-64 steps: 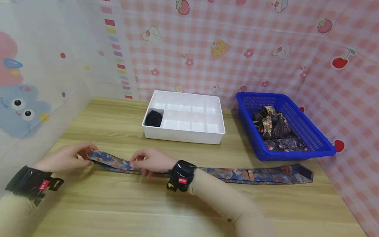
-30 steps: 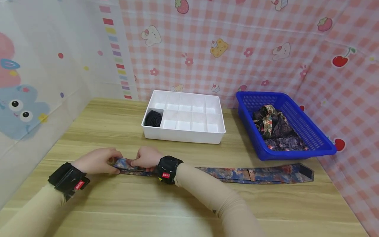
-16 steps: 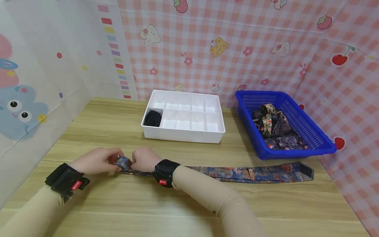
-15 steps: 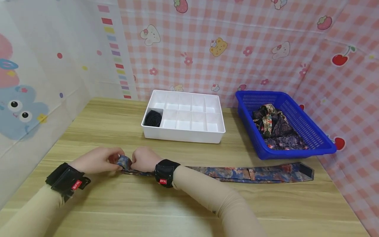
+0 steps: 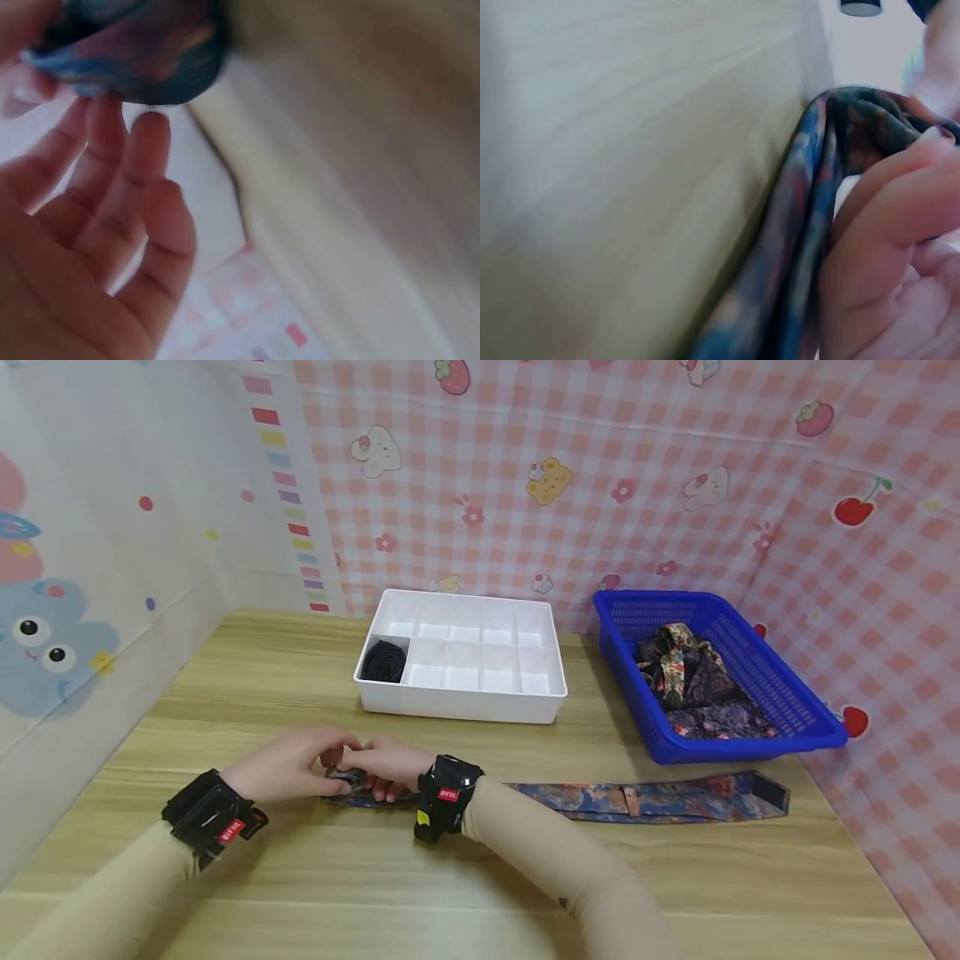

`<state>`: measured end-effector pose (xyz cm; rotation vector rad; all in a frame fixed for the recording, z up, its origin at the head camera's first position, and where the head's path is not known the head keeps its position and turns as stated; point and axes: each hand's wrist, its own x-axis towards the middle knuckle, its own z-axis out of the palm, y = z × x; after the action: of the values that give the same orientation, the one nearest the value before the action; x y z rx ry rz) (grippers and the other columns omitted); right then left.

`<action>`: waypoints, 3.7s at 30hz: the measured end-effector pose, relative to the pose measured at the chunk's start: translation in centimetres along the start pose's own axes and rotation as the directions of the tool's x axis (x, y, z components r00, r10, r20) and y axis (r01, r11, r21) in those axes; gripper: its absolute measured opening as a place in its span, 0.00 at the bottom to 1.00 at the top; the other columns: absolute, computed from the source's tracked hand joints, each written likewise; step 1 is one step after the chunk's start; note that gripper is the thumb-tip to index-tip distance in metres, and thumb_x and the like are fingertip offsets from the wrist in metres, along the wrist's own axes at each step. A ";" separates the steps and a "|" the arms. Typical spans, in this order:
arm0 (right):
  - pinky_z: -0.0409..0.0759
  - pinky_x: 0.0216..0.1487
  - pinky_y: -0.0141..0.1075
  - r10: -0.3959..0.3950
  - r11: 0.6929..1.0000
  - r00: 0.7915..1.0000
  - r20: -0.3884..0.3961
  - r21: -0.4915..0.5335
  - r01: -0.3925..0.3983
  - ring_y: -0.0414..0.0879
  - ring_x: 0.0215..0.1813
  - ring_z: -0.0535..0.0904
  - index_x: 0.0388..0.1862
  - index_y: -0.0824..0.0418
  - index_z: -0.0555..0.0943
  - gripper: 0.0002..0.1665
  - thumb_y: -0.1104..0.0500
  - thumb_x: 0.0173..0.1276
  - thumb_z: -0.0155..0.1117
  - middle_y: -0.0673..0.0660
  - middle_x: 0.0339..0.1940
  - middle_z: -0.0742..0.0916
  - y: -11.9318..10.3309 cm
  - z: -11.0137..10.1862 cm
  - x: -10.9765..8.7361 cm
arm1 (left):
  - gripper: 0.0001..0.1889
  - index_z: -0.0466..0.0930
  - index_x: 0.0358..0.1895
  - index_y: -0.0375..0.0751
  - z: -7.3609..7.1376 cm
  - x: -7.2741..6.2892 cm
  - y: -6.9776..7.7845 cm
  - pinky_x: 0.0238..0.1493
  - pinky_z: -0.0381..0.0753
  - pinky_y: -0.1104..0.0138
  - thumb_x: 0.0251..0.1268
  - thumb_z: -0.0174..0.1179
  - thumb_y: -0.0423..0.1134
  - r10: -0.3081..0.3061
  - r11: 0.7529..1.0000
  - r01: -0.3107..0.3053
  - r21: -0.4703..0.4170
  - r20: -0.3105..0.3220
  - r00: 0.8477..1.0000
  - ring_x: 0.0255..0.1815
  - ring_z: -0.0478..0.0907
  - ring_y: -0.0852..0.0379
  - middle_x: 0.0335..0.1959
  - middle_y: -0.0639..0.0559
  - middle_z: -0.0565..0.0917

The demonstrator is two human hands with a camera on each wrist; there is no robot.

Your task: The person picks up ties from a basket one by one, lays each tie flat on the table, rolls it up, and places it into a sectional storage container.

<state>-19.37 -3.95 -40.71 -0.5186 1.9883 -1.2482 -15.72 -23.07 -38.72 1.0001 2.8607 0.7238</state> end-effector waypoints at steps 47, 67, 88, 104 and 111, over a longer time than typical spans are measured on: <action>0.62 0.08 0.30 -0.050 0.993 0.992 -0.113 -0.114 0.037 0.43 0.11 0.75 0.25 0.57 0.80 0.21 0.42 0.67 0.58 0.53 0.15 0.79 1.7 -2.3 -4.1 | 0.27 0.78 0.57 0.43 0.6 2.6 3.9 0.36 0.76 0.65 0.51 0.70 0.42 0.068 0.996 -0.071 0.047 0.063 0.996 0.35 0.75 0.61 0.35 0.60 0.79; 0.73 0.22 0.32 -0.592 0.085 0.801 0.087 -0.982 0.170 0.39 0.24 0.77 0.34 0.55 0.76 0.11 0.49 0.71 0.59 0.46 0.25 0.79 2.8 -1.9 -5.3 | 0.17 0.76 0.30 0.50 3.0 2.5 2.8 0.24 0.67 0.67 0.42 0.74 0.49 -0.047 0.985 0.033 0.167 0.084 0.995 0.24 0.67 0.62 0.22 0.61 0.71; 0.69 0.10 0.32 -0.095 0.962 0.988 -0.120 -0.266 0.060 0.44 0.10 0.75 0.23 0.61 0.78 0.24 0.44 0.69 0.58 0.55 0.15 0.81 3.8 -4.6 -6.9 | 0.33 0.71 0.64 0.38 2.5 3.0 5.9 0.47 0.78 0.59 0.54 0.70 0.40 0.124 0.992 -0.124 -0.009 0.012 0.992 0.46 0.79 0.55 0.46 0.52 0.82; 0.72 0.25 0.30 -0.342 0.750 0.918 -0.199 -0.647 0.139 0.37 0.23 0.73 0.35 0.55 0.82 0.14 0.46 0.64 0.67 0.44 0.21 0.80 4.6 -5.1 -7.3 | 0.31 0.75 0.58 0.41 5.1 4.2 5.7 0.40 0.77 0.59 0.46 0.73 0.40 0.036 0.991 -0.043 0.126 0.055 0.998 0.40 0.78 0.56 0.43 0.50 0.83; 0.70 0.28 0.29 -0.437 0.562 0.890 -0.128 -0.812 0.159 0.37 0.29 0.71 0.37 0.55 0.85 0.26 0.37 0.51 0.73 0.44 0.28 0.76 4.1 -5.0 -8.4 | 0.30 0.76 0.58 0.42 5.2 4.4 5.9 0.43 0.77 0.59 0.47 0.73 0.41 0.044 0.992 -0.049 0.115 0.049 0.998 0.42 0.79 0.55 0.44 0.50 0.84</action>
<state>-17.43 6.51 -40.00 -1.2001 2.8062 -0.5549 -14.86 -14.29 -40.25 1.0855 2.8776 0.5344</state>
